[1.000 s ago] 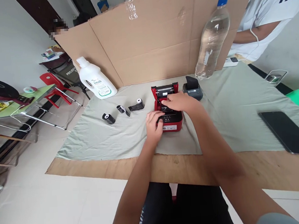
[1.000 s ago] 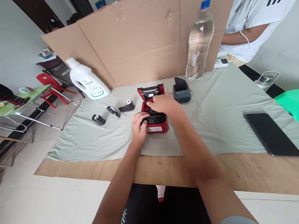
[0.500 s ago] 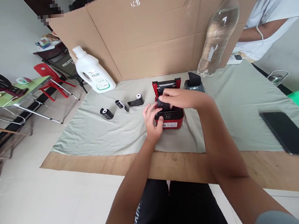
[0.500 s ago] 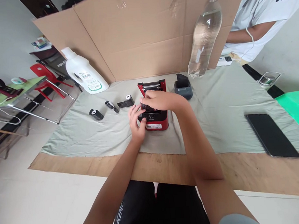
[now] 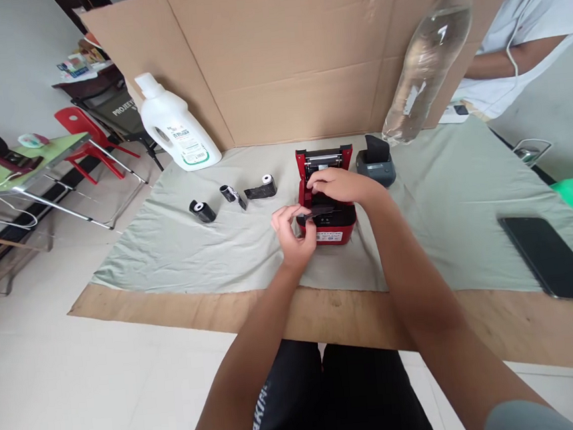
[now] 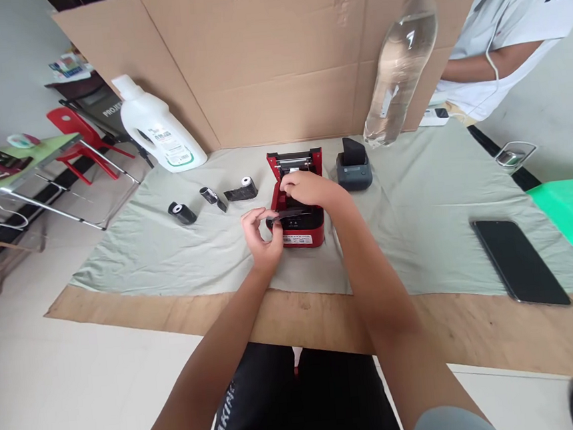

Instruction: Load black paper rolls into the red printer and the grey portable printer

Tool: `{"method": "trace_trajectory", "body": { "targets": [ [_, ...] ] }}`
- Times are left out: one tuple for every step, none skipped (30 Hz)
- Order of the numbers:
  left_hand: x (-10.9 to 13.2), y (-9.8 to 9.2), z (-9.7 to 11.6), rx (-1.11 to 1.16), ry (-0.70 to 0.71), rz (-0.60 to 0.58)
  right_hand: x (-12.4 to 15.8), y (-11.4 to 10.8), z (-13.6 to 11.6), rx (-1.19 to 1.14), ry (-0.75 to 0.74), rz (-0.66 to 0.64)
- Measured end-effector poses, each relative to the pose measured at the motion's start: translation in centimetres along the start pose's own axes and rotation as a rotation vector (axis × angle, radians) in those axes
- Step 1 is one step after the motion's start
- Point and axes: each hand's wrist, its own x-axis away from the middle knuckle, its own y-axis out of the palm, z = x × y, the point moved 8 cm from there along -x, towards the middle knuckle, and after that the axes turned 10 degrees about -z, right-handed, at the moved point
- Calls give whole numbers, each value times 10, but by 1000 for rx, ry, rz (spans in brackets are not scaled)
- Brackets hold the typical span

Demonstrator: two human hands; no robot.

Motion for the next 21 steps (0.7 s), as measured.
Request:
{"method": "trace_trajectory", "body": {
  "targets": [
    [0,-1,0,5,6,-2,-5,2,4,59,42,16],
    [0,-1,0,14,7,-5,-8,4,7,115,84,25],
    [0,0,-1,25,5,-11,-11,7,8,173,122,23],
    [0,0,-3,34,0,-18,-13,10,9,225,152,14],
    [1,1,-4,42,-4,-23,-14,13,9,268,174,4],
    [1,1,-4,49,-8,-26,-14,15,8,301,193,-3],
    [2,2,-5,56,-9,-27,-14,16,8,323,208,-8],
    [3,2,-5,62,-8,-27,-14,18,7,336,217,-19],
    [3,2,-5,67,-8,-27,-14,20,6,342,221,-36],
    [4,2,-5,73,-8,-25,-14,21,6,346,222,-56],
    [4,2,-5,78,-8,-23,-14,22,5,354,222,-78],
    [4,1,-5,84,-9,-17,-14,23,5,363,220,-97],
    [4,0,-6,90,-12,-8,-14,23,5,371,218,-106],
    [4,-2,-8,97,-22,6,-14,22,4,378,215,-107],
    [3,-4,-10,103,-42,25,-14,21,3,382,212,-104],
    [3,-6,-14,109,-70,48,-13,20,2,382,211,-102],
    [2,-8,-18,115,-107,75,-11,19,0,381,206,-98],
    [2,-10,-23,124,-146,104,-9,17,-2,380,198,-88],
    [2,-12,-27,136,-183,133,-5,16,-5,378,183,-72],
    [2,-14,-30,149,-216,160,-1,13,-9,376,162,-49],
    [3,-15,-33,163,-243,182,3,11,-13,372,133,-21]
  ]
}}
